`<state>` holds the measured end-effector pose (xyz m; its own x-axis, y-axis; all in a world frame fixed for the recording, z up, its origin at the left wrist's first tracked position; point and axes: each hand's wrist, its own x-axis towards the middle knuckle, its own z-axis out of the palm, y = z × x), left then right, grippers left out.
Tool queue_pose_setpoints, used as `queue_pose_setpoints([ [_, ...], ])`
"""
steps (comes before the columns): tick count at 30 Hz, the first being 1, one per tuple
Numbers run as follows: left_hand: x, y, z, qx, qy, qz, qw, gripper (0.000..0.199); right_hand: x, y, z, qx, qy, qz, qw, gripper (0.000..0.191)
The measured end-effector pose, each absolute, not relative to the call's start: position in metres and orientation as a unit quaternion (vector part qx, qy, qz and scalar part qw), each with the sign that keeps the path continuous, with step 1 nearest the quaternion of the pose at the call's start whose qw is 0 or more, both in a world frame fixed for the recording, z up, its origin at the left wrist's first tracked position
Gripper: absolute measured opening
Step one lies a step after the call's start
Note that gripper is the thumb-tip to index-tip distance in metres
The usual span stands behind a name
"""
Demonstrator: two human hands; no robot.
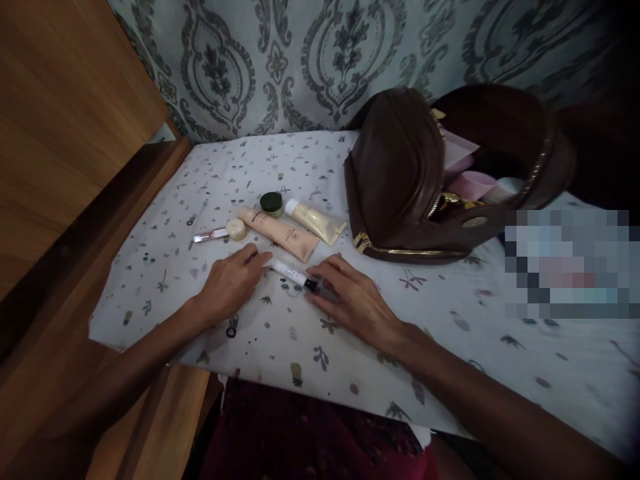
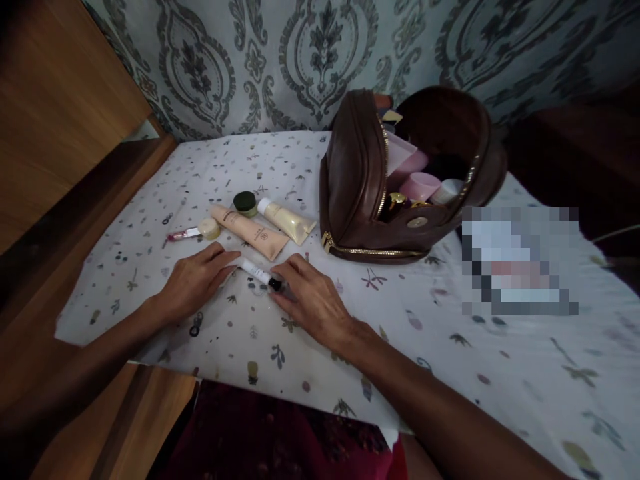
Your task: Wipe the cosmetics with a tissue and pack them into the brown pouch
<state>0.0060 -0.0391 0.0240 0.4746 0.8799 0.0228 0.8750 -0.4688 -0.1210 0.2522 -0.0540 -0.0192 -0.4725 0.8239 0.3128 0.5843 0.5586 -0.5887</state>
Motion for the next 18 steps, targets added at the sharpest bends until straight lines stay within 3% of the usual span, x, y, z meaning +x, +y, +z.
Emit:
queue_pose_setpoints([
  [11,0.028,-0.062,0.028,-0.904,-0.383,-0.137,0.132,0.029,0.25,-0.056,-0.018,-0.43,-0.782,0.284,0.35,0.009],
  [18,0.047,-0.061,0.01,-0.912,-0.392,-0.012,0.116,0.038,0.25,-0.056,-0.02,-0.46,-0.803,0.221,0.308,0.014],
])
